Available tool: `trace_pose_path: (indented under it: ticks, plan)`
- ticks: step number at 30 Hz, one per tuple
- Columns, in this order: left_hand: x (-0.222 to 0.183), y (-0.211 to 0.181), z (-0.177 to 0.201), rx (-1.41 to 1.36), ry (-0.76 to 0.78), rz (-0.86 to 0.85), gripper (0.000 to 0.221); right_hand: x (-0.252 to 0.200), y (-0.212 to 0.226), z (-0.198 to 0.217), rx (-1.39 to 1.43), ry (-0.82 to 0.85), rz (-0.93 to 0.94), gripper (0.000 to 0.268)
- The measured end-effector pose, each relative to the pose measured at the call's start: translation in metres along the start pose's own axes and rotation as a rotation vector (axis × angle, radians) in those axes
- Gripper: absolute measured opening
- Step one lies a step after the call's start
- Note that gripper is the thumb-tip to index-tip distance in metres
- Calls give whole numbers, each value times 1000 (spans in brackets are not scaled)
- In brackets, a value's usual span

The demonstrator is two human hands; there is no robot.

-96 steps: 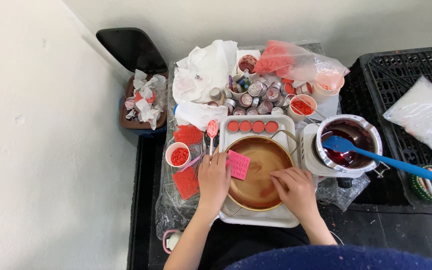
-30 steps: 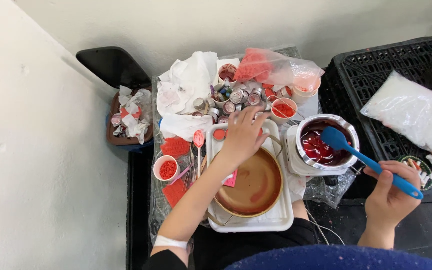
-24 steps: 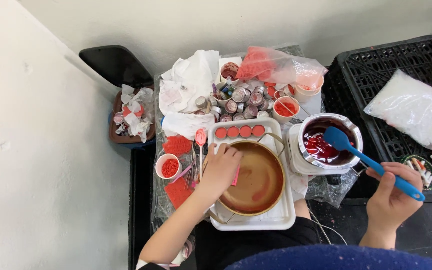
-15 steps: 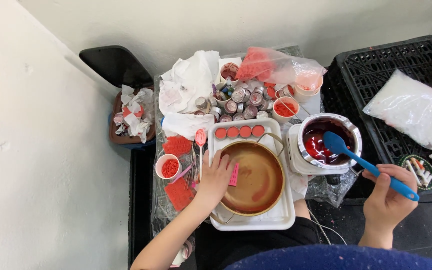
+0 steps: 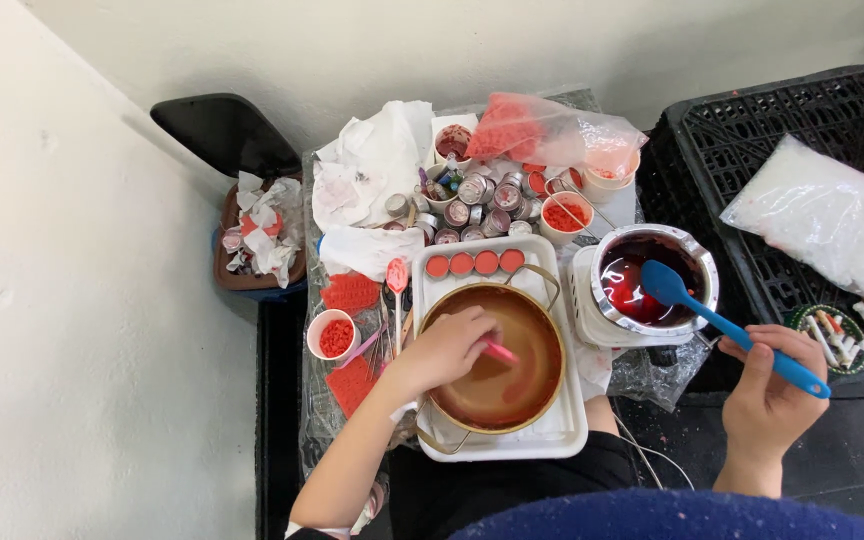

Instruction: Making small red wax-based products by melting material and using molds.

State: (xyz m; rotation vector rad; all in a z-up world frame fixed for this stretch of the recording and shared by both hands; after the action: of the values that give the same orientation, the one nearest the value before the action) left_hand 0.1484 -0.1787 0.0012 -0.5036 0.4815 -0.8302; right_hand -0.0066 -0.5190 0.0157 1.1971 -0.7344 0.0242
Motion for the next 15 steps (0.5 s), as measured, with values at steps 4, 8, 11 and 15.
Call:
trace_pose_path:
  ticks: [4,8,11,15]
  plan:
    - [28,-4,-20,-255,51,-233,15,2,4,-3,24,-3,20,18]
    - [50,2,-37,-62,1,-107,20,3,9,-3,17,-30,9,17]
    - [59,8,-44,224,-122,-60,12,4,12,-3,7,-31,12,16]
    - [65,-17,-12,386,-93,-11,5,6,11,-4,61,-20,12,15]
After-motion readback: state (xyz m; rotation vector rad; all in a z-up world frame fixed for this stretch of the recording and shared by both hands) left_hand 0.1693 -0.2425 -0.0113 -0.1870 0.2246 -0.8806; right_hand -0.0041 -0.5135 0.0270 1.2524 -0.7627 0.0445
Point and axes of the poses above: each hand's wrist, its own x-axis towards the middle knuckle, its own z-axis out of the back of the hand, y = z × x, the point moved 8 cm from there along x, towards the middle knuckle, and after that the axes turned 12 degrees about y, right-handed, at the moved point
